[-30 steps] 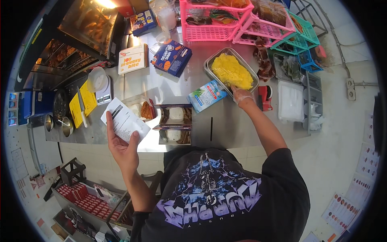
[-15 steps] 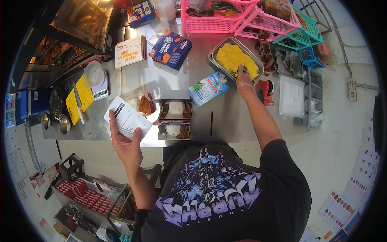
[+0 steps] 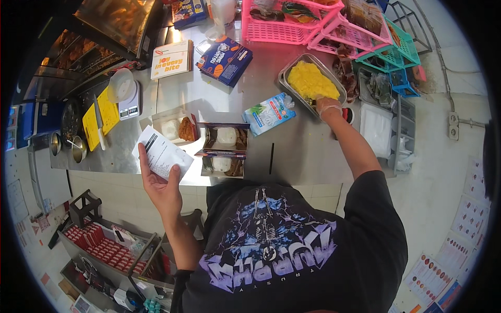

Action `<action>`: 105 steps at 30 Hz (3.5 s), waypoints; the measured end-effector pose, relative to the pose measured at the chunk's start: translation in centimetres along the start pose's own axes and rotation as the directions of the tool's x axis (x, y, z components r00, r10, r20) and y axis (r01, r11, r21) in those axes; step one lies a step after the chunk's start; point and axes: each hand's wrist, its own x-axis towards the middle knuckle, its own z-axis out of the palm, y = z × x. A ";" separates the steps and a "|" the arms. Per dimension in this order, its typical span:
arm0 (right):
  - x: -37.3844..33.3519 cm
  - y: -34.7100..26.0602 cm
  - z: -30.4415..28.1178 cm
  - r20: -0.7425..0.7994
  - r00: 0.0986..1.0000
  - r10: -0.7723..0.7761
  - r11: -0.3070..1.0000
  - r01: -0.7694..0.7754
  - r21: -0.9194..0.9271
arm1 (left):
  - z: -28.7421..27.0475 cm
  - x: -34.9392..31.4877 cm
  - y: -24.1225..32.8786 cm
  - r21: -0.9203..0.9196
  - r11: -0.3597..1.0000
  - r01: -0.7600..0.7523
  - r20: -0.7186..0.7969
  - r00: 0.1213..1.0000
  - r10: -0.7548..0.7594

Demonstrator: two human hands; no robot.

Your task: The person prepares food for takeout by placing fried chicken and rice into containers, adding side items from a tray, marking a receipt, and sealing the containers in plastic bags.

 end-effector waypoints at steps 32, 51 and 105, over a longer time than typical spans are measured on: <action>-19.0 -14.8 -7.7 0.222 0.719 -0.659 -0.447 -0.611 0.653 | -3.8 -3.3 -9.8 0.599 0.797 -0.072 -0.007 0.995 0.095; -23.0 -29.6 -3.6 0.313 0.646 -0.696 -0.154 -0.561 0.813 | -3.2 -8.7 -22.9 0.469 0.877 0.110 -0.085 0.993 -0.079; -8.9 -3.2 -0.9 -0.301 0.857 0.419 0.775 -0.165 0.610 | -12.7 -10.0 -26.7 0.347 0.886 0.307 -0.428 0.893 -0.141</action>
